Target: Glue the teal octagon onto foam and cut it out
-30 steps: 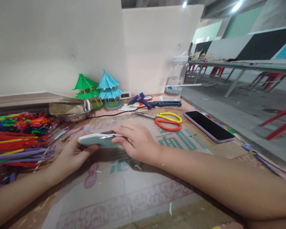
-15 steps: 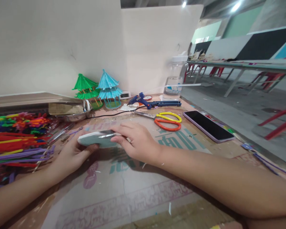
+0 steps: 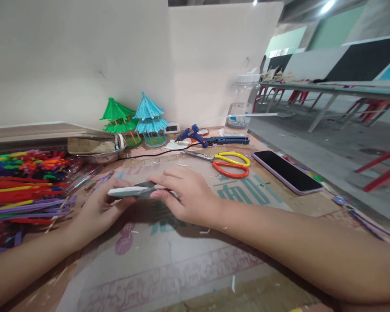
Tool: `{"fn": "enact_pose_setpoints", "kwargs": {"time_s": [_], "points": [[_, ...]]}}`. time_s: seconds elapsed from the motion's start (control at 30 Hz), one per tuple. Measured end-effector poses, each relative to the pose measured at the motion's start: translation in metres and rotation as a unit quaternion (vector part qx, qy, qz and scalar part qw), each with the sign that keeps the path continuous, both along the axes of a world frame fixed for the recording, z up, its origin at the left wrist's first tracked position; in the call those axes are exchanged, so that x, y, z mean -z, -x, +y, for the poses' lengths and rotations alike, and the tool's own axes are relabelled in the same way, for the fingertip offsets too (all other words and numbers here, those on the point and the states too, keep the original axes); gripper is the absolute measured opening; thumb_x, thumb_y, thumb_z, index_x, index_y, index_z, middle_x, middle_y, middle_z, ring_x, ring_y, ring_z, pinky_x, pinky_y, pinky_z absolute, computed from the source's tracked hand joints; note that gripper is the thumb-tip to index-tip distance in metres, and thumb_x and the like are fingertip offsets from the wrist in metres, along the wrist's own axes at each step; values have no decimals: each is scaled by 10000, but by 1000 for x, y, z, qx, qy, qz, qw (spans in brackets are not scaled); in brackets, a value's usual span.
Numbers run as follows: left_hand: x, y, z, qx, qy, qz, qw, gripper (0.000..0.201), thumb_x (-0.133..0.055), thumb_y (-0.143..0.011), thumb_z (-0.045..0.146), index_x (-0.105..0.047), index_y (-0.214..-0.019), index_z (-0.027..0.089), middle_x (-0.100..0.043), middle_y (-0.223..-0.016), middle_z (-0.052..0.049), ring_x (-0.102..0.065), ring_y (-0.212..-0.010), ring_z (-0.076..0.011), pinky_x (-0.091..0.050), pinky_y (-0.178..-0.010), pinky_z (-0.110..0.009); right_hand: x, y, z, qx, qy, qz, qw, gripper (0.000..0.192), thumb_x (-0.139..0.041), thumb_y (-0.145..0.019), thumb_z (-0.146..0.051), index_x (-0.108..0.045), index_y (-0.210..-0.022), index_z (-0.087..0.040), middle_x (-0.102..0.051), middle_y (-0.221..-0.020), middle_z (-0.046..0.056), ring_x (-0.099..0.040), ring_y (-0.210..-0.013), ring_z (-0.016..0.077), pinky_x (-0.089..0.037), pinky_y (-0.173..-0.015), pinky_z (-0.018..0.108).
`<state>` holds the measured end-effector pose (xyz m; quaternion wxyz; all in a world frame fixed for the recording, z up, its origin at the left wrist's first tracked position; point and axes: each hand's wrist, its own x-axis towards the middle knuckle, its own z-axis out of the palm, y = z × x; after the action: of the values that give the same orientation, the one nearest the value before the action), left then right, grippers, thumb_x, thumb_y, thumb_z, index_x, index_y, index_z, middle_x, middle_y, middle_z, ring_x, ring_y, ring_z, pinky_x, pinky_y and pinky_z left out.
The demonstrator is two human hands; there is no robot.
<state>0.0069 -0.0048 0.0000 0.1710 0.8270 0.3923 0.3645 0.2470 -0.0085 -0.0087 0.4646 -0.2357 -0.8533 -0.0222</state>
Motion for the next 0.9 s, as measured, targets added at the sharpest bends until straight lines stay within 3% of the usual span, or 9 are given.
{"fn": "enact_pose_setpoints", "kwargs": {"time_s": [0.73, 0.9], "points": [[3, -1, 2, 8, 7, -1, 1000, 121, -561, -878, 325, -604, -838, 220, -642, -756, 4, -589, -677, -173, -487, -627, -275, -3, 1, -2, -9, 24, 22, 999, 272, -487, -1020, -289, -720, -1050, -153, -668, -748, 46, -614, -722, 173, -502, -658, 291], [6, 1, 7, -58, 21, -58, 996, 325, -625, -839, 429, -602, -1048, 180, -684, -1037, -84, -639, -973, -263, -525, -827, -377, 2, 0, 6, 32, 117, 115, 986, 285, -514, -999, -360, -726, -1122, -215, -762, -989, 71, -706, -905, 208, -570, -787, 345]]}}
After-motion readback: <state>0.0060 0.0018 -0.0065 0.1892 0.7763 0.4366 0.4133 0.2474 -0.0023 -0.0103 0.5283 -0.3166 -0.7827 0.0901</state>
